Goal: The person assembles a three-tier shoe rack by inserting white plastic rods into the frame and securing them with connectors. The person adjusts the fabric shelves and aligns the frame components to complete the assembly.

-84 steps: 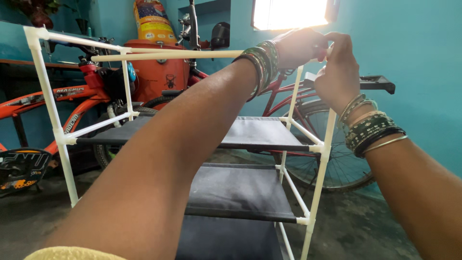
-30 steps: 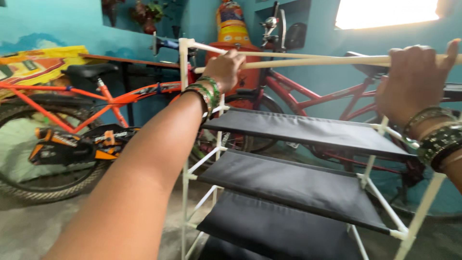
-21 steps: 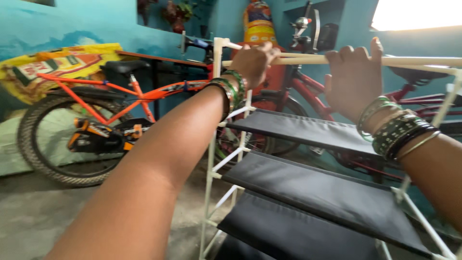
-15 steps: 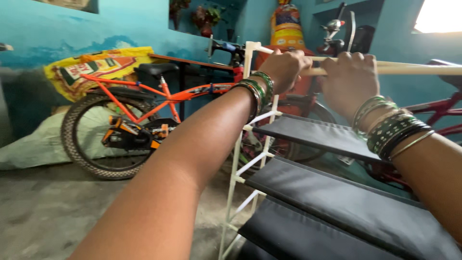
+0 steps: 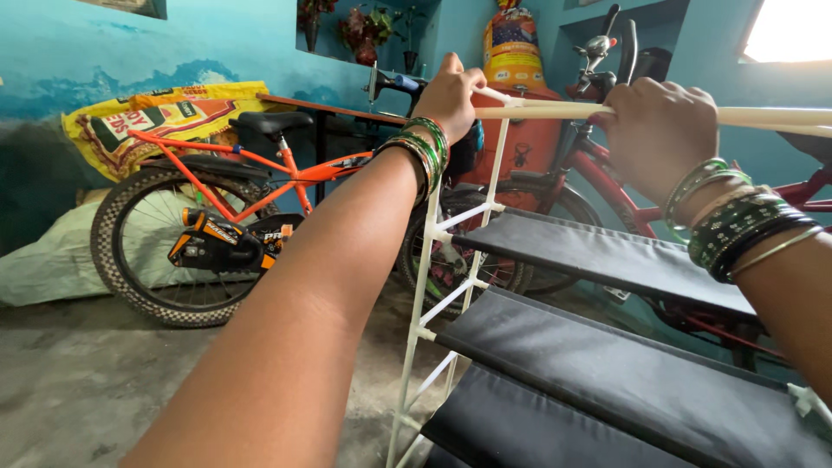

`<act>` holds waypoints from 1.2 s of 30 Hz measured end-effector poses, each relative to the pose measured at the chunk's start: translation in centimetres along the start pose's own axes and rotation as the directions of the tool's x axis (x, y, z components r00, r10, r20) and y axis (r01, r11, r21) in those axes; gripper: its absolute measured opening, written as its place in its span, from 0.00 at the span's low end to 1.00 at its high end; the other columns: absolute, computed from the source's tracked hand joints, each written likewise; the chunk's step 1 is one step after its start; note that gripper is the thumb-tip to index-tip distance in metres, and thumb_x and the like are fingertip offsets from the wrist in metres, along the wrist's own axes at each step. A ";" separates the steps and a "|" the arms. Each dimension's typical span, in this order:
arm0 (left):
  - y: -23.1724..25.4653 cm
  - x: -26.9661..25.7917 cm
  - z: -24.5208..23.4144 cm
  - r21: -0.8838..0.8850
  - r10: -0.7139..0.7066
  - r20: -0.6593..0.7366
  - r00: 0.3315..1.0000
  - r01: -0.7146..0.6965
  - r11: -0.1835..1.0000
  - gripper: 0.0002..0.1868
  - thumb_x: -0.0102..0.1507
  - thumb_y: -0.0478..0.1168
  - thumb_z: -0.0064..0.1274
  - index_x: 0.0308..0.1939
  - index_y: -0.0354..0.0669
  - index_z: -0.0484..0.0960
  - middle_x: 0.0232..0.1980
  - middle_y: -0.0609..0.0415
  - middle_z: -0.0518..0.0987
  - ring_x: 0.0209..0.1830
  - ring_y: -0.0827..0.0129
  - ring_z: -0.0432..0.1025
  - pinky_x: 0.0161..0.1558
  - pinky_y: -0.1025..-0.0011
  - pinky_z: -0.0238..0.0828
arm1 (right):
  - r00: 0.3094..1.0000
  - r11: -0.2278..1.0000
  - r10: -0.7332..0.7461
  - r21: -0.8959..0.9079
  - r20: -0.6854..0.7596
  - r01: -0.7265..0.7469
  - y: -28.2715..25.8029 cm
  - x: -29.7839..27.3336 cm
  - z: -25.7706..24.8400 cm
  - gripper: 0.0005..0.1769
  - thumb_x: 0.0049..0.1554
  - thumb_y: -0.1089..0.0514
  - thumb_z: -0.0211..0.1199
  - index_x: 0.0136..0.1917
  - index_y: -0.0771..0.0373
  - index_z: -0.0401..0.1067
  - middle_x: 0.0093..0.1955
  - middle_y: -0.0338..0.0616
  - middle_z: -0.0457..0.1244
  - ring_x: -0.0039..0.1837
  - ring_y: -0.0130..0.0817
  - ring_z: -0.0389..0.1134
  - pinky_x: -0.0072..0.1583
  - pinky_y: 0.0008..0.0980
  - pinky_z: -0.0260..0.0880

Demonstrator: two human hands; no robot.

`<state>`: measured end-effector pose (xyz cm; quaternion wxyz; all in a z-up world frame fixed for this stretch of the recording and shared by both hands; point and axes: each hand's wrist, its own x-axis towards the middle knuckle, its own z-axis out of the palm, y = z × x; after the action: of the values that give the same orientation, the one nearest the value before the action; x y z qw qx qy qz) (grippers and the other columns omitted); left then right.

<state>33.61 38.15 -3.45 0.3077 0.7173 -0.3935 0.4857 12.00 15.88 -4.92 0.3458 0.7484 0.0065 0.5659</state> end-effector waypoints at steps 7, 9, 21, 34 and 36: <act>-0.4 0.0 -0.6 -0.081 0.183 -0.283 0.942 -0.213 0.974 0.05 0.69 0.29 0.44 0.41 0.41 0.75 0.48 0.45 0.71 0.44 0.53 0.74 0.51 0.61 0.74 | 0.996 0.999 0.049 0.008 -0.072 -0.048 1.5 -0.5 -2.5 0.26 0.77 0.41 0.59 0.41 0.55 0.75 0.35 0.36 0.65 0.42 0.36 0.68 0.53 0.44 0.64; -0.1 -0.5 -1.4 -0.113 0.246 -0.269 0.931 -0.284 0.952 0.07 0.65 0.29 0.44 0.44 0.41 0.74 0.48 0.44 0.70 0.44 0.53 0.74 0.49 0.61 0.74 | 0.994 0.998 0.054 0.014 -0.090 -0.053 1.7 -0.7 -4.0 0.25 0.75 0.42 0.60 0.40 0.56 0.76 0.34 0.38 0.65 0.41 0.39 0.67 0.51 0.44 0.63; 2.7 -1.8 -7.2 -0.374 0.205 -0.019 0.979 -0.197 0.906 0.16 0.75 0.47 0.41 0.43 0.38 0.74 0.43 0.48 0.71 0.39 0.61 0.68 0.47 0.62 0.67 | 0.994 0.995 0.067 0.076 -0.087 -0.060 3.1 -1.2 -7.4 0.24 0.75 0.44 0.63 0.41 0.59 0.76 0.34 0.42 0.65 0.41 0.41 0.67 0.49 0.40 0.64; 3.6 -1.3 -5.3 -0.616 0.022 0.020 1.000 -0.005 0.788 0.17 0.74 0.48 0.38 0.39 0.38 0.71 0.44 0.51 0.66 0.33 0.74 0.70 0.34 0.72 0.78 | 0.990 0.985 0.128 0.119 -0.054 -0.121 3.3 -0.5 -7.5 0.22 0.72 0.42 0.61 0.43 0.58 0.78 0.32 0.40 0.66 0.42 0.38 0.69 0.54 0.42 0.67; 3.6 -1.0 -4.5 -0.536 0.034 -0.089 0.995 -0.076 0.841 0.17 0.75 0.47 0.39 0.39 0.38 0.72 0.44 0.50 0.67 0.32 0.72 0.70 0.36 0.72 0.75 | 0.990 0.986 0.127 0.121 -0.058 -0.119 3.3 -0.5 -7.2 0.22 0.72 0.42 0.61 0.43 0.58 0.78 0.34 0.40 0.66 0.44 0.39 0.69 0.57 0.43 0.66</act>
<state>28.24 40.34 -2.68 0.4973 0.5716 -0.5223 0.3913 4.42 16.78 -2.76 0.2654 0.7475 0.0046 0.6089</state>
